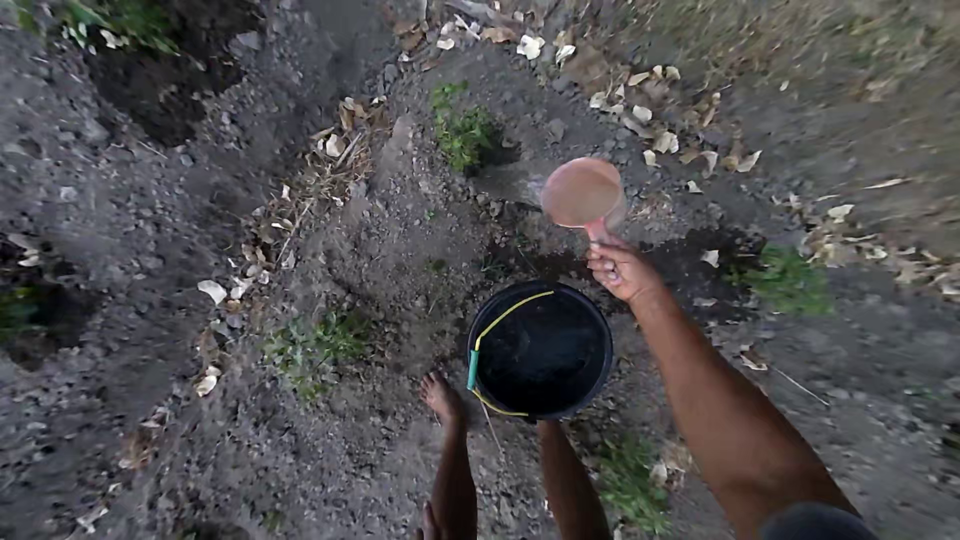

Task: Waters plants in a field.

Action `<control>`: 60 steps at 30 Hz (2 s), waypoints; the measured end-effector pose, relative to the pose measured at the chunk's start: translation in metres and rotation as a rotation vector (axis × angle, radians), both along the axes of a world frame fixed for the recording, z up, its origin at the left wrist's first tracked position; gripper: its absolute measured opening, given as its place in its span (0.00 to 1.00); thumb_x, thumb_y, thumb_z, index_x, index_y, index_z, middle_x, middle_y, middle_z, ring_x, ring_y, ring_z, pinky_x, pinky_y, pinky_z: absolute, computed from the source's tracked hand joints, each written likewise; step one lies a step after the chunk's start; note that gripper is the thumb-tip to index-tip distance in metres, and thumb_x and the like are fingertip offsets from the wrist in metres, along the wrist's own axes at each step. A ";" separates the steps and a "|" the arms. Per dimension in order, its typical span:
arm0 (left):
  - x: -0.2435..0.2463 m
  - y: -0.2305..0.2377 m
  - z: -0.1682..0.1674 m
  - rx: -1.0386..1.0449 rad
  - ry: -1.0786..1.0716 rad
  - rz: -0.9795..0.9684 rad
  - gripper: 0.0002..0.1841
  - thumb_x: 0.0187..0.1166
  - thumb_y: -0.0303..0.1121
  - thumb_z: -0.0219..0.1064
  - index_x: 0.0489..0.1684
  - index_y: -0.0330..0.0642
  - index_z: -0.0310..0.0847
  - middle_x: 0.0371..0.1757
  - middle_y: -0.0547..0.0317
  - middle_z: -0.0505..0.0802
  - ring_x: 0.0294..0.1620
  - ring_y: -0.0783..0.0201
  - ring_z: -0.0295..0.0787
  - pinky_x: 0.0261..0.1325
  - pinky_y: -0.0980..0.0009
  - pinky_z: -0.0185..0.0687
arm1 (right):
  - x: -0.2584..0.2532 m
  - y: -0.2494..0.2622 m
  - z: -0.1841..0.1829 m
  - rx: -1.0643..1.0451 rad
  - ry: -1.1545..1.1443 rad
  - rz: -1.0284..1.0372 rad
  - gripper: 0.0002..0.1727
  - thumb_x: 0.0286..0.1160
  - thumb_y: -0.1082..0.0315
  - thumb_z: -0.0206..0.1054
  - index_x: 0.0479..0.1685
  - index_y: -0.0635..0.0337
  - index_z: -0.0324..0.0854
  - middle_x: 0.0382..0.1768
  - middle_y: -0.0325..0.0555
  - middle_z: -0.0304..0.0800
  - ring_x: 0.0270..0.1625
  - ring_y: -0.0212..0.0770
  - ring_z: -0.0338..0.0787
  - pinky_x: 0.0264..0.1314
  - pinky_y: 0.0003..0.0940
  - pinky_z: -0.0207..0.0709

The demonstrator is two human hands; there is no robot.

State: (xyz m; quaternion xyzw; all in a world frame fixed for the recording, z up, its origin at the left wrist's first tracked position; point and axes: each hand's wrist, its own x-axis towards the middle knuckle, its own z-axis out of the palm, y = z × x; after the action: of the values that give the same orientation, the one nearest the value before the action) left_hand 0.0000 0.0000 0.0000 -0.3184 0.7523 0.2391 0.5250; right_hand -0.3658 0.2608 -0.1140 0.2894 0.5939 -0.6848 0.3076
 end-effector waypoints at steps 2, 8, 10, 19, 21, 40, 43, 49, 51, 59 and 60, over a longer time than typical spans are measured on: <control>0.001 -0.002 -0.003 0.000 0.007 -0.007 0.43 0.60 0.44 0.83 0.81 0.40 0.74 0.81 0.36 0.79 0.81 0.37 0.74 0.80 0.38 0.63 | -0.005 0.006 0.006 0.081 -0.006 0.012 0.07 0.90 0.71 0.54 0.57 0.54 0.73 0.22 0.31 0.73 0.12 0.20 0.62 0.13 0.12 0.57; 0.000 -0.004 -0.004 -0.021 0.042 -0.024 0.45 0.59 0.45 0.83 0.82 0.39 0.72 0.81 0.33 0.77 0.81 0.36 0.74 0.79 0.37 0.64 | -0.017 0.013 0.023 0.290 -0.032 -0.034 0.08 0.88 0.71 0.57 0.59 0.56 0.74 0.23 0.32 0.71 0.13 0.21 0.62 0.13 0.15 0.56; -0.003 -0.001 -0.002 -0.028 0.044 -0.027 0.44 0.60 0.46 0.83 0.82 0.40 0.72 0.81 0.34 0.77 0.81 0.36 0.73 0.80 0.37 0.64 | -0.021 0.013 0.030 0.340 -0.033 -0.054 0.08 0.88 0.71 0.59 0.58 0.56 0.75 0.22 0.33 0.71 0.13 0.22 0.63 0.13 0.15 0.57; -0.001 0.039 0.002 -0.072 0.102 0.096 0.45 0.60 0.47 0.83 0.82 0.38 0.72 0.82 0.33 0.77 0.83 0.38 0.72 0.83 0.40 0.61 | -0.039 0.024 0.038 0.552 0.040 0.072 0.18 0.84 0.70 0.65 0.70 0.58 0.77 0.28 0.40 0.75 0.18 0.29 0.66 0.19 0.25 0.62; -0.004 0.049 0.007 -0.059 0.126 0.126 0.49 0.55 0.46 0.86 0.83 0.39 0.70 0.83 0.33 0.75 0.84 0.37 0.69 0.84 0.39 0.59 | -0.039 0.029 0.040 0.621 0.075 0.170 0.23 0.82 0.68 0.67 0.75 0.59 0.75 0.37 0.48 0.80 0.25 0.35 0.71 0.28 0.34 0.70; -0.147 0.038 -0.084 0.653 0.150 0.850 0.13 0.88 0.41 0.63 0.47 0.38 0.81 0.24 0.66 0.80 0.18 0.72 0.74 0.25 0.75 0.77 | 0.222 0.047 -0.020 0.842 -0.034 1.483 0.34 0.92 0.60 0.52 0.96 0.45 0.50 0.66 0.67 0.86 0.61 0.69 0.90 0.64 0.66 0.82; -0.126 0.076 -0.067 0.651 0.280 0.900 0.10 0.79 0.32 0.70 0.48 0.35 0.84 0.31 0.61 0.85 0.27 0.71 0.78 0.35 0.70 0.79 | 0.229 0.027 -0.049 0.723 -0.116 1.460 0.30 0.90 0.61 0.57 0.89 0.57 0.64 0.69 0.67 0.85 0.72 0.67 0.85 0.77 0.65 0.74; -0.108 0.111 -0.036 0.557 0.411 0.874 0.14 0.70 0.38 0.74 0.42 0.36 0.83 0.33 0.54 0.86 0.35 0.59 0.82 0.44 0.53 0.81 | 0.236 0.023 -0.044 0.279 -0.419 0.797 0.15 0.93 0.59 0.54 0.61 0.59 0.80 0.33 0.39 0.81 0.27 0.31 0.75 0.29 0.30 0.72; -0.090 0.098 -0.021 0.544 0.455 1.052 0.11 0.71 0.36 0.75 0.33 0.40 0.79 0.26 0.63 0.80 0.26 0.68 0.76 0.35 0.65 0.76 | 0.233 0.031 -0.035 0.061 -0.515 0.782 0.11 0.89 0.69 0.49 0.52 0.54 0.78 0.20 0.30 0.76 0.14 0.22 0.64 0.15 0.18 0.59; 0.029 0.037 0.025 0.358 0.597 1.877 0.15 0.84 0.40 0.58 0.23 0.49 0.72 0.09 0.73 0.66 0.07 0.77 0.60 0.12 0.79 0.61 | 0.269 -0.025 0.024 -0.544 -0.627 0.882 0.20 0.56 0.43 0.85 0.33 0.42 0.83 0.15 0.23 0.72 0.10 0.17 0.65 0.09 0.13 0.59; 0.046 0.029 0.024 0.331 0.633 1.940 0.17 0.85 0.42 0.55 0.20 0.51 0.70 0.08 0.74 0.66 0.06 0.77 0.60 0.11 0.79 0.62 | 0.275 -0.036 0.031 -0.583 -0.615 0.870 0.19 0.56 0.43 0.85 0.33 0.42 0.84 0.15 0.23 0.72 0.10 0.17 0.66 0.10 0.13 0.60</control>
State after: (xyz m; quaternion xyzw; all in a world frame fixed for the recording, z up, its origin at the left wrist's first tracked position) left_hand 0.0457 0.0292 0.0244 -0.6343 0.2334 0.7329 -0.0781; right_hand -0.0907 0.2243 -0.0829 0.1084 0.3297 -0.5157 0.7833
